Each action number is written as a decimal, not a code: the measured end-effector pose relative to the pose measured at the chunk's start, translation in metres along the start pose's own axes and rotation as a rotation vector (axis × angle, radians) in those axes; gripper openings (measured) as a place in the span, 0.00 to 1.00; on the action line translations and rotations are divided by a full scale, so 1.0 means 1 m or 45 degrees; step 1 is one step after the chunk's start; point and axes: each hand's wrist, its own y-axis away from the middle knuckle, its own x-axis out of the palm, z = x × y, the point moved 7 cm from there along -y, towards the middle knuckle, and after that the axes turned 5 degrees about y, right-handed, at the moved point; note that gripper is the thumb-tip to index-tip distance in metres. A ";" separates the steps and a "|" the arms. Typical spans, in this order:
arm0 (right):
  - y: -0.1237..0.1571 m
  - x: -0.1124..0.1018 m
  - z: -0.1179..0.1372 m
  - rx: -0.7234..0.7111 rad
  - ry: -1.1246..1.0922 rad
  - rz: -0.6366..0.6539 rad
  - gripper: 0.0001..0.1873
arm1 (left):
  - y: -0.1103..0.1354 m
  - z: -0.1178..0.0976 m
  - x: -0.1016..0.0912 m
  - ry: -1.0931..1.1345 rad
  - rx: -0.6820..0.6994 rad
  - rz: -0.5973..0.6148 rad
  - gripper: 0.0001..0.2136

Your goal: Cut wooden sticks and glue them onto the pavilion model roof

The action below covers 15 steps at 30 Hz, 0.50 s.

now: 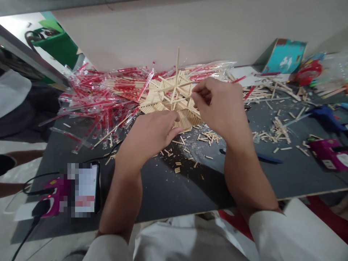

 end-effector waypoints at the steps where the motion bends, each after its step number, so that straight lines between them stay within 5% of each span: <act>1: 0.000 0.000 0.001 -0.006 0.016 -0.009 0.07 | 0.000 0.000 0.000 -0.002 0.001 0.001 0.13; 15: 0.001 -0.001 0.006 -0.081 0.144 -0.066 0.09 | -0.002 -0.002 0.001 0.043 0.005 0.023 0.12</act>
